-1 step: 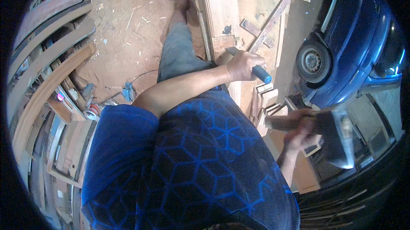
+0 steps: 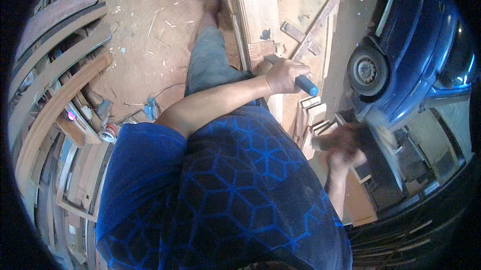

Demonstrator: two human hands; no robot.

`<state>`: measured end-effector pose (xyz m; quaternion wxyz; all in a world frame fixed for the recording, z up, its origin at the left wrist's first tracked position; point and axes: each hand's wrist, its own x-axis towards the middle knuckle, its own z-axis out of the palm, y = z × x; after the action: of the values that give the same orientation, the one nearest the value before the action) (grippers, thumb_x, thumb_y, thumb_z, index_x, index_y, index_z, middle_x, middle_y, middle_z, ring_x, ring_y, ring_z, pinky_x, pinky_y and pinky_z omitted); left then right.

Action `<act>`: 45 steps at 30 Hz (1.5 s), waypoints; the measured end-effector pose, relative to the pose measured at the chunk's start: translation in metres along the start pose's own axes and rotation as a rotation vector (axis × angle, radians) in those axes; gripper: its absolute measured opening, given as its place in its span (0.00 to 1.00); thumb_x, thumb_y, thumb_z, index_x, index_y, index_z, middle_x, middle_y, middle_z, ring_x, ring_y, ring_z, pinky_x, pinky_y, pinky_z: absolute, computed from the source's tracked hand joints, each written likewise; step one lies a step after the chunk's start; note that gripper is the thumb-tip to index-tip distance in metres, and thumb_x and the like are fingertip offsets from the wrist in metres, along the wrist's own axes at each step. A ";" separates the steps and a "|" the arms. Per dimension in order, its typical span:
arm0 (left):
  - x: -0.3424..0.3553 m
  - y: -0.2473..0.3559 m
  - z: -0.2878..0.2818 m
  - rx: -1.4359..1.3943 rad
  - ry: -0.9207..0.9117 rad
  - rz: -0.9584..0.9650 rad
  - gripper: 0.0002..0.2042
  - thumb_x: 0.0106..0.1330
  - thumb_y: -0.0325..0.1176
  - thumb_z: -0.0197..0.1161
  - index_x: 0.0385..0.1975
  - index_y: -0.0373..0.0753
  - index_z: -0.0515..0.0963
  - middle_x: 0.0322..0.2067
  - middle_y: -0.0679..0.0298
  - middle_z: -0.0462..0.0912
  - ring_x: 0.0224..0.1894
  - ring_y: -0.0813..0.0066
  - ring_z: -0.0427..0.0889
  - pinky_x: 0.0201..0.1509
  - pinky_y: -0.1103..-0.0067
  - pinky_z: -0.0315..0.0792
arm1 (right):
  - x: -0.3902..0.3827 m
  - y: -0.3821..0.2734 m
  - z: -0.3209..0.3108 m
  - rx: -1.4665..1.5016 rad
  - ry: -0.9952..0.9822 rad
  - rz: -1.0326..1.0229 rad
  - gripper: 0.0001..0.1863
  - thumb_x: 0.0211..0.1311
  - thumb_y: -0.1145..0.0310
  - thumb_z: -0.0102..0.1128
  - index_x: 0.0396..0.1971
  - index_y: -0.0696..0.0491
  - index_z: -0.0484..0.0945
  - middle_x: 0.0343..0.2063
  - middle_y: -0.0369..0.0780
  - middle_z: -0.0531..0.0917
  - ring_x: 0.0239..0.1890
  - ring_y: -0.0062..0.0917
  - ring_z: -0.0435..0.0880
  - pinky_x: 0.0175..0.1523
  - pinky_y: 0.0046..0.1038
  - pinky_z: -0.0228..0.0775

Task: The person uses a chisel and a wooden mallet to carve and shape a long, curved piece of wood on a workbench. They repeatedly position the chisel against the wood and strike it with the mallet to remove material, occasionally adjusting the wood's position to work on different sections.

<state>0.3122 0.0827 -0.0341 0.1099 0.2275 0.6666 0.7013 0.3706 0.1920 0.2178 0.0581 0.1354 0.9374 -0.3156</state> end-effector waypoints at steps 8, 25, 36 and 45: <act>-0.013 0.007 -0.026 -0.018 0.067 0.056 0.09 0.58 0.31 0.69 0.21 0.39 0.75 0.20 0.58 0.78 0.23 0.57 0.82 0.28 0.67 0.76 | -0.024 -0.016 0.020 0.247 0.149 0.415 0.15 0.76 0.61 0.57 0.36 0.58 0.76 0.23 0.36 0.80 0.21 0.17 0.77 0.26 0.22 0.70; -0.003 0.092 -0.147 0.431 -0.380 -0.325 0.11 0.65 0.34 0.70 0.26 0.36 0.78 0.25 0.54 0.81 0.29 0.55 0.81 0.33 0.68 0.73 | -0.064 0.217 0.141 -0.267 0.184 0.675 0.23 0.67 0.60 0.60 0.54 0.61 0.76 0.44 0.60 0.83 0.49 0.55 0.83 0.55 0.51 0.74; 0.032 0.118 -0.095 0.599 -0.872 0.273 0.42 0.52 0.58 0.76 0.62 0.34 0.72 0.64 0.41 0.70 0.66 0.41 0.67 0.71 0.54 0.60 | -0.008 0.046 0.229 0.692 0.202 0.304 0.30 0.57 0.67 0.66 0.61 0.55 0.74 0.54 0.50 0.82 0.58 0.40 0.82 0.61 0.39 0.75; 0.154 -0.026 -0.202 1.363 -1.283 0.440 0.56 0.53 0.60 0.71 0.77 0.38 0.49 0.74 0.38 0.52 0.76 0.29 0.46 0.76 0.41 0.45 | -0.190 0.053 0.282 0.660 0.907 0.925 0.17 0.75 0.62 0.60 0.52 0.61 0.76 0.48 0.42 0.82 0.49 0.24 0.79 0.56 0.27 0.72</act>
<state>0.0799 -0.0238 -0.0343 0.1639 0.7030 0.6862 -0.0900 0.5741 0.0201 0.0008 -0.2527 0.6457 0.5723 -0.4378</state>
